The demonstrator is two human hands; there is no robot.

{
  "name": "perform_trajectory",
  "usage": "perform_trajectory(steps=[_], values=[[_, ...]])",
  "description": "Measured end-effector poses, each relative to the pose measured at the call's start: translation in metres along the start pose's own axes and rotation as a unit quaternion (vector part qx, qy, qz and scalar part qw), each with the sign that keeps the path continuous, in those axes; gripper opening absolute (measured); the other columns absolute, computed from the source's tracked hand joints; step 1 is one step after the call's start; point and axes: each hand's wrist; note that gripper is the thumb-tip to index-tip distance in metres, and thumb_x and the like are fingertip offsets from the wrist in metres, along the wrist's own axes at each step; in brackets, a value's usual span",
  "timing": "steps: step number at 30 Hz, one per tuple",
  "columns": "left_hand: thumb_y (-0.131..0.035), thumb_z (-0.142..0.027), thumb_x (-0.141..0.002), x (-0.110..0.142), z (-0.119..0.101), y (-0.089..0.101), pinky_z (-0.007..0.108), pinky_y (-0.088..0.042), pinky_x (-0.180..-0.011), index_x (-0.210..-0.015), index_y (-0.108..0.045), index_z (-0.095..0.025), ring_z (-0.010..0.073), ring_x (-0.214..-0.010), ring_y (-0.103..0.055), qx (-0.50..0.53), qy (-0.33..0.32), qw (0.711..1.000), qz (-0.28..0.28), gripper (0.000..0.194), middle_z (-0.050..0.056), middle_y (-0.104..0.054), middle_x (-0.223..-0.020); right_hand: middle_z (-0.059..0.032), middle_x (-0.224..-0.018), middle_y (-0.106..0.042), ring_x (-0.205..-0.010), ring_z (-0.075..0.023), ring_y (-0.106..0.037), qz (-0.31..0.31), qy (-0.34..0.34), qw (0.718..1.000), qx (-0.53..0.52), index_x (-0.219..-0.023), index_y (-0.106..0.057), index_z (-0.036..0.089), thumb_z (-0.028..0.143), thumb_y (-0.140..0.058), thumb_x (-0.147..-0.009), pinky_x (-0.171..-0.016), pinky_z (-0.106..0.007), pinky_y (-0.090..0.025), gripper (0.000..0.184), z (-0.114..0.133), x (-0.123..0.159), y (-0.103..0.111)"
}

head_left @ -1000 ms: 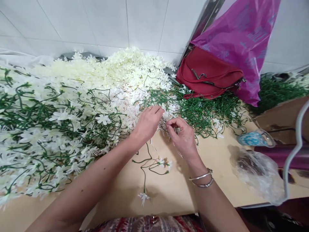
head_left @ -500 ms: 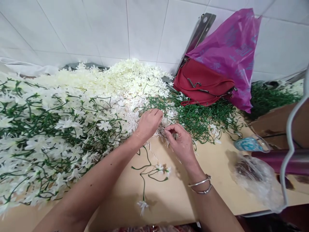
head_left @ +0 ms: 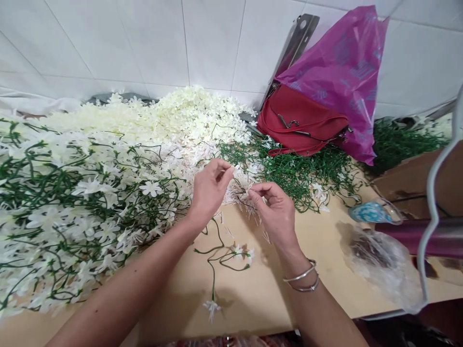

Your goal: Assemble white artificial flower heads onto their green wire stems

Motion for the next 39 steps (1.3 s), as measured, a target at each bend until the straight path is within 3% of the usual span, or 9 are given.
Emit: perform_trajectory(steps=[2,4,8,15,24,31,34,39], values=[[-0.072,-0.032,-0.094,0.014,0.000,0.003,0.033,-0.060,-0.079,-0.095,-0.066,-0.018,0.0184,-0.084,-0.074,0.165,0.117,0.979,0.007,0.016,0.003,-0.074,-0.086,-0.0018,-0.086,-0.073,-0.078,-0.0188,-0.068,-0.003,-0.031,0.996,-0.078,-0.090,-0.070,0.023,0.026,-0.077,-0.088,-0.078,-0.034,-0.056,0.008,0.003,0.004,-0.006],[-0.080,-0.030,-0.086,0.026,0.001,0.005,0.035,-0.062,-0.086,-0.094,-0.067,-0.017,0.0173,-0.085,-0.075,0.259,0.197,0.946,0.015,0.020,0.003,-0.075,-0.087,-0.0030,-0.090,-0.074,-0.085,-0.0195,-0.070,-0.002,-0.031,0.993,-0.115,-0.088,-0.070,0.024,0.023,-0.078,-0.087,-0.082,-0.036,-0.057,0.008,0.006,0.007,-0.011],[-0.085,-0.027,-0.081,0.044,0.000,0.006,0.037,-0.063,-0.094,-0.091,-0.069,-0.017,0.0142,-0.082,-0.073,0.310,0.248,0.918,0.014,0.021,0.002,-0.075,-0.089,-0.0054,-0.100,-0.072,-0.102,-0.0222,-0.069,-0.007,0.022,0.997,-0.076,-0.086,-0.070,0.024,0.021,-0.076,-0.089,-0.094,-0.040,-0.055,0.007,0.006,0.013,-0.019],[-0.085,-0.029,-0.082,0.057,-0.005,0.006,0.035,-0.062,-0.090,-0.089,-0.072,-0.018,0.0150,-0.083,-0.072,0.319,0.244,0.915,0.038,0.019,0.002,-0.075,-0.085,-0.0063,-0.102,-0.069,-0.102,-0.0236,-0.066,-0.029,0.036,0.999,0.010,-0.086,-0.070,0.024,0.023,-0.073,-0.091,-0.087,-0.039,-0.053,0.005,-0.001,0.015,-0.021],[-0.079,-0.029,-0.087,0.061,-0.002,0.003,0.027,-0.056,-0.083,-0.092,-0.070,-0.018,0.0144,-0.084,-0.072,0.259,0.170,0.951,0.019,0.015,0.002,-0.077,-0.088,-0.0072,-0.106,-0.071,-0.104,-0.0241,-0.067,0.002,0.028,0.999,0.032,-0.088,-0.072,0.024,0.023,-0.071,-0.093,-0.096,-0.042,-0.052,0.005,0.002,0.019,-0.025],[-0.070,-0.029,-0.096,0.067,-0.002,0.003,0.026,-0.056,-0.082,-0.099,-0.067,-0.021,0.0172,-0.091,-0.076,0.173,0.119,0.977,0.040,0.009,0.002,-0.080,-0.093,-0.0082,-0.109,-0.071,-0.107,-0.0238,-0.068,0.019,0.013,1.000,0.009,-0.088,-0.071,0.023,0.020,-0.071,-0.092,-0.096,-0.042,-0.053,0.005,-0.001,0.017,-0.023],[-0.068,-0.030,-0.099,0.068,-0.001,0.004,0.026,-0.056,-0.081,-0.100,-0.065,-0.022,0.0169,-0.092,-0.077,0.149,0.094,0.983,0.046,0.008,0.002,-0.081,-0.094,-0.0073,-0.111,-0.072,-0.109,-0.0233,-0.068,0.011,0.059,0.998,0.037,-0.096,-0.071,0.024,0.018,-0.071,-0.094,-0.094,-0.041,-0.054,0.006,0.000,0.017,-0.021],[-0.067,-0.034,-0.101,0.069,0.002,0.005,0.029,-0.058,-0.087,-0.109,-0.064,-0.023,0.0191,-0.096,-0.079,0.132,0.092,0.986,0.047,0.014,0.003,-0.084,-0.099,-0.0061,-0.109,-0.072,-0.105,-0.0230,-0.070,0.008,0.192,0.972,0.133,-0.102,-0.075,0.026,0.012,-0.069,-0.095,-0.094,-0.044,-0.057,0.017,0.002,0.015,-0.016]])
Point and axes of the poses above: each hand's wrist, its own x-axis away from the middle knuckle, its own y-axis out of the back of the hand, z = x × y
